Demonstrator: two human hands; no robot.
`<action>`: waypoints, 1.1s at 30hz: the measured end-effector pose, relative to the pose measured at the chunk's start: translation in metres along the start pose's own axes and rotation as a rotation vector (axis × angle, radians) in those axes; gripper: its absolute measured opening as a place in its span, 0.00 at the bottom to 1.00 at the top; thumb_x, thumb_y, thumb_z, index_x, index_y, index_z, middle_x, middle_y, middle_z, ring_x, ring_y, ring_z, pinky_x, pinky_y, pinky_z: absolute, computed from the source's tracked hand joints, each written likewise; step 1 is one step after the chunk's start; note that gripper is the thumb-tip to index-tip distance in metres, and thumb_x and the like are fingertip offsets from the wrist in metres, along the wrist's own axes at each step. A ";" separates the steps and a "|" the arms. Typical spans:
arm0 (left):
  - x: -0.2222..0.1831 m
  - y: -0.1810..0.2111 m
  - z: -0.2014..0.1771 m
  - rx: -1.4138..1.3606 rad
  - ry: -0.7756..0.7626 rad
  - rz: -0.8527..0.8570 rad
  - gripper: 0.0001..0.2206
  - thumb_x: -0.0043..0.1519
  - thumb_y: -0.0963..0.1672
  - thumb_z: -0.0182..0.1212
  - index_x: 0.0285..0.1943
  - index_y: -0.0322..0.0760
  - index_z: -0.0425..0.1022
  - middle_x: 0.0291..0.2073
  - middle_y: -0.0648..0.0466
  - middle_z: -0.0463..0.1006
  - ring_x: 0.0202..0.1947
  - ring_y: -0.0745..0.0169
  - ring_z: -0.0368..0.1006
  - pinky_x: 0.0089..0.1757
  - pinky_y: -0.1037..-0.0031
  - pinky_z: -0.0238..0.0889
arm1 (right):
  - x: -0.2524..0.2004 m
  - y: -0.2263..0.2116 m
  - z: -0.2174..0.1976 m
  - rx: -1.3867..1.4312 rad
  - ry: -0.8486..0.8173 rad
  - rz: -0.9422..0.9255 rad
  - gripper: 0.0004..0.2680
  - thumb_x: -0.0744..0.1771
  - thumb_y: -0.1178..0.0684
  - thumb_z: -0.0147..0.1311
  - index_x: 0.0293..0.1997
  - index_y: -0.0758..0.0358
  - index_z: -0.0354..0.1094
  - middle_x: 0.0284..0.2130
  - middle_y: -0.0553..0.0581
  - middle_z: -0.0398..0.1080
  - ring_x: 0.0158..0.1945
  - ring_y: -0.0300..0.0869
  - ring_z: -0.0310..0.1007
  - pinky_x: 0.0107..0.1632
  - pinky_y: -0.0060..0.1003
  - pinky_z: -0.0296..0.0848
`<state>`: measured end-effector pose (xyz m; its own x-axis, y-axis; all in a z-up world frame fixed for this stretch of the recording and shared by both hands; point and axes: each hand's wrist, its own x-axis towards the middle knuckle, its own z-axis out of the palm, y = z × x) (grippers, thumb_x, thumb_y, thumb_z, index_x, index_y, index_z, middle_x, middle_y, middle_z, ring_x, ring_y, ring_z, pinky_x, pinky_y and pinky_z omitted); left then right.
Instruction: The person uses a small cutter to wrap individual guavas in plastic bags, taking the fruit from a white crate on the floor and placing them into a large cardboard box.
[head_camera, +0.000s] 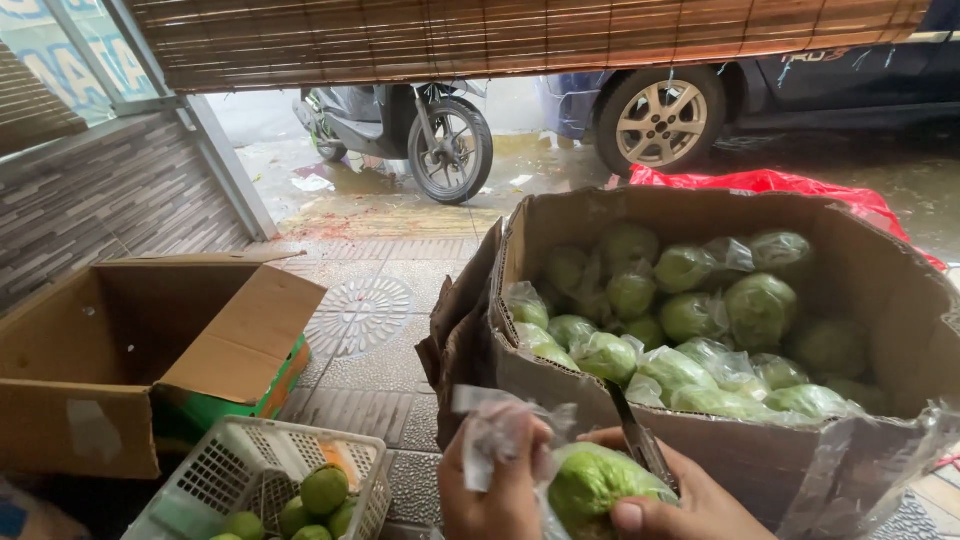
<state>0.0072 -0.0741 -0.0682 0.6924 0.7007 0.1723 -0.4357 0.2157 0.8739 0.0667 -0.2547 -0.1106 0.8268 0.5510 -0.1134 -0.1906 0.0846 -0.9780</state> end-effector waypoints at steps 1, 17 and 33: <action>0.004 -0.005 -0.005 0.001 -0.001 0.000 0.15 0.53 0.47 0.72 0.20 0.29 0.84 0.12 0.46 0.81 0.11 0.59 0.73 0.15 0.76 0.60 | -0.001 -0.004 0.000 0.002 0.001 0.000 0.31 0.53 0.52 0.73 0.62 0.68 0.73 0.48 0.62 0.84 0.49 0.45 0.82 0.54 0.37 0.73; 0.057 0.004 -0.008 0.637 -0.290 -0.443 0.11 0.70 0.46 0.54 0.48 0.41 0.83 0.23 0.55 0.76 0.16 0.71 0.61 0.19 0.81 0.52 | -0.023 -0.003 -0.009 -0.030 -0.078 -0.439 0.37 0.55 0.31 0.79 0.62 0.66 0.69 0.60 0.63 0.77 0.62 0.52 0.80 0.61 0.53 0.75; 0.007 0.001 -0.027 -0.242 -0.792 -0.970 0.33 0.55 0.48 0.66 0.68 0.23 0.68 0.55 0.38 0.79 0.55 0.46 0.77 0.56 0.64 0.69 | -0.011 -0.067 0.047 0.580 0.479 0.378 0.18 0.68 0.56 0.44 0.64 0.73 0.70 0.58 0.75 0.73 0.59 0.60 0.68 0.63 0.49 0.62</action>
<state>-0.0038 -0.0503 -0.0784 0.9005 -0.3902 -0.1918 0.4035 0.5859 0.7028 0.0454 -0.2278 -0.0354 0.7632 0.2271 -0.6050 -0.6331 0.4506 -0.6294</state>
